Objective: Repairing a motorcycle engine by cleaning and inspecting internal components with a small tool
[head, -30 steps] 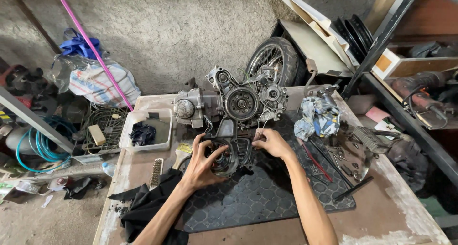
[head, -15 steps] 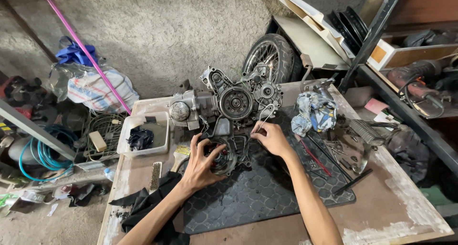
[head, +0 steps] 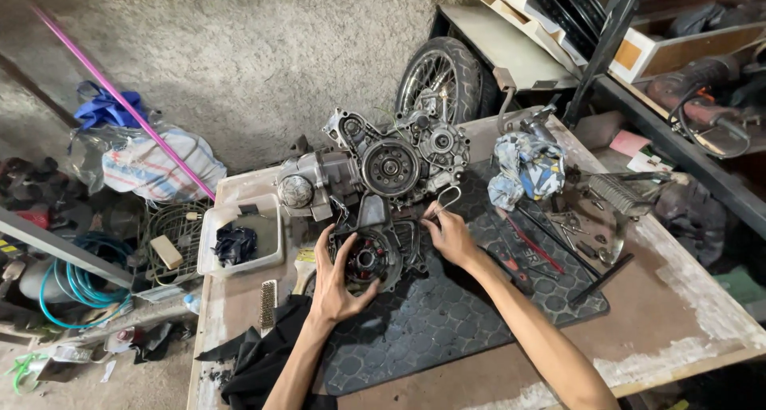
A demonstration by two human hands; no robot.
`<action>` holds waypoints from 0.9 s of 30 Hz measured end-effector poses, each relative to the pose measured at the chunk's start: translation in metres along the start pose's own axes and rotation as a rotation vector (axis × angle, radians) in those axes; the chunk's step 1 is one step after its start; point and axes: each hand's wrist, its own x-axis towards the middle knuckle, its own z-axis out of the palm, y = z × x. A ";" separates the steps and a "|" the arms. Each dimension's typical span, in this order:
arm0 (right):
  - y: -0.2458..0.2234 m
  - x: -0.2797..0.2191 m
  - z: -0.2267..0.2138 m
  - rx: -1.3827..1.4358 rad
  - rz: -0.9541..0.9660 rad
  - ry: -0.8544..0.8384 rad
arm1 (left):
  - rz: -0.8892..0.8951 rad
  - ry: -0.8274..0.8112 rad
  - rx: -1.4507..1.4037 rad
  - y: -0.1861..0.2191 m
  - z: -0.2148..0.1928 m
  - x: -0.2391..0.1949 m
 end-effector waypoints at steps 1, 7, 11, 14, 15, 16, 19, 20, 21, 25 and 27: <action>-0.005 0.000 0.000 0.000 0.011 -0.001 | -0.004 -0.009 -0.004 0.001 -0.001 0.000; -0.017 0.006 0.002 -0.048 -0.072 -0.148 | 0.108 0.052 -0.118 -0.004 0.000 -0.006; -0.016 0.003 0.007 -0.085 -0.136 -0.087 | 0.165 0.065 -0.040 -0.016 0.009 -0.011; -0.022 0.005 0.005 -0.075 -0.159 -0.104 | 0.180 0.085 0.004 -0.029 0.019 -0.015; -0.024 0.006 0.006 -0.039 -0.131 -0.106 | 0.190 0.089 0.020 -0.032 0.020 -0.016; -0.022 0.006 0.006 -0.038 -0.134 -0.110 | 0.187 0.092 0.022 -0.032 0.020 -0.016; -0.020 0.009 0.005 -0.025 -0.120 -0.090 | 0.196 0.088 0.072 -0.032 0.019 -0.015; -0.025 0.011 0.003 -0.032 -0.114 -0.106 | 0.191 0.080 0.077 -0.032 0.019 -0.014; -0.030 0.010 0.000 -0.041 -0.106 -0.122 | 0.185 0.071 0.079 -0.032 0.020 -0.015; -0.032 0.009 -0.002 -0.019 -0.114 -0.174 | 0.182 0.063 0.106 -0.030 0.018 -0.014; -0.011 0.007 0.003 -0.042 -0.071 -0.098 | 0.184 0.064 0.117 -0.031 0.017 -0.013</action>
